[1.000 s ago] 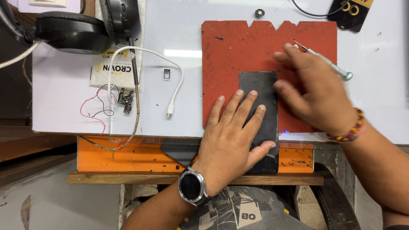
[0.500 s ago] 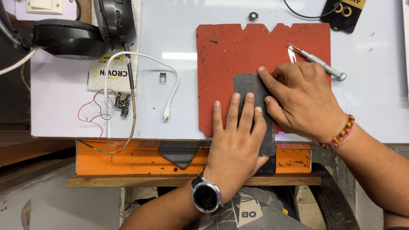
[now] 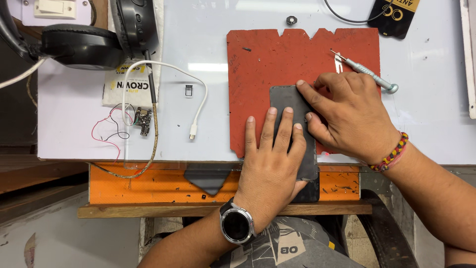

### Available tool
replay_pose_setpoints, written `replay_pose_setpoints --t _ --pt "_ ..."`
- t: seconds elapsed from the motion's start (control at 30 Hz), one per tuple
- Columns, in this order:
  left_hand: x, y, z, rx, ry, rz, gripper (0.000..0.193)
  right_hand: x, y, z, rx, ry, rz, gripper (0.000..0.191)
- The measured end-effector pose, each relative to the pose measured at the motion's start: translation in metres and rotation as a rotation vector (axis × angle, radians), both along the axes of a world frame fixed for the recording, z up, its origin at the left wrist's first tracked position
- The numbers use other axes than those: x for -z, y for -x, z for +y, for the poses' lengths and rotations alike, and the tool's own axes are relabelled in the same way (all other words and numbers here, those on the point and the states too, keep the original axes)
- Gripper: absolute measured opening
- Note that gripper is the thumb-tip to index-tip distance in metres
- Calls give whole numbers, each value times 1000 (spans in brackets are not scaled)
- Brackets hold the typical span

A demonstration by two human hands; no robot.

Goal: The person uses a small metal tool to scrape adhesive residue from the back of a smartphone. They work around the camera module and along the edges, flipping the phone to access different areas. The phone remains on a red mat throughout the process.

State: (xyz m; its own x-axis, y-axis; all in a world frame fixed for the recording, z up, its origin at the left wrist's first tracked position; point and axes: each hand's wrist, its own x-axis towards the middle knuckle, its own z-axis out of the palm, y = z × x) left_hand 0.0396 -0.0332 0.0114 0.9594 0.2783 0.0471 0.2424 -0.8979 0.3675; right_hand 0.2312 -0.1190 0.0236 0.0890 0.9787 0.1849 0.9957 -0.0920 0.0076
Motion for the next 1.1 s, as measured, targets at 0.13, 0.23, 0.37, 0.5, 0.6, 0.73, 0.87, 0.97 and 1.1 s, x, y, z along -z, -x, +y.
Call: replay_pose_setpoints --t 0.13,0.23,0.37,0.5,0.6,0.73,0.87,0.97,1.1 --pt "0 1 0 -1 -3 -5 99 7 -2 1 -4 -68 30 49" --pt "1 2 2 11 -12 -19 99 10 -12 2 31 -151 174 40" --pt "1 3 4 27 -4 -22 98 9 -15 6 42 -235 338 23" --pt "0 3 6 37 -2 -12 97 1 -10 22 -7 -183 286 16" --pt "-1 5 6 38 15 -26 97 -11 -8 39 -59 -93 169 13" --pt "-2 6 7 36 29 -42 98 -29 -6 53 -128 81 -53 11" --pt "-2 6 7 38 43 -44 97 -37 -7 68 -206 197 -190 12" --pt "-3 6 7 36 43 -44 98 -37 -12 77 -234 262 -204 15" --pt "-4 5 8 36 48 -37 98 -33 -17 72 -211 278 -186 17"
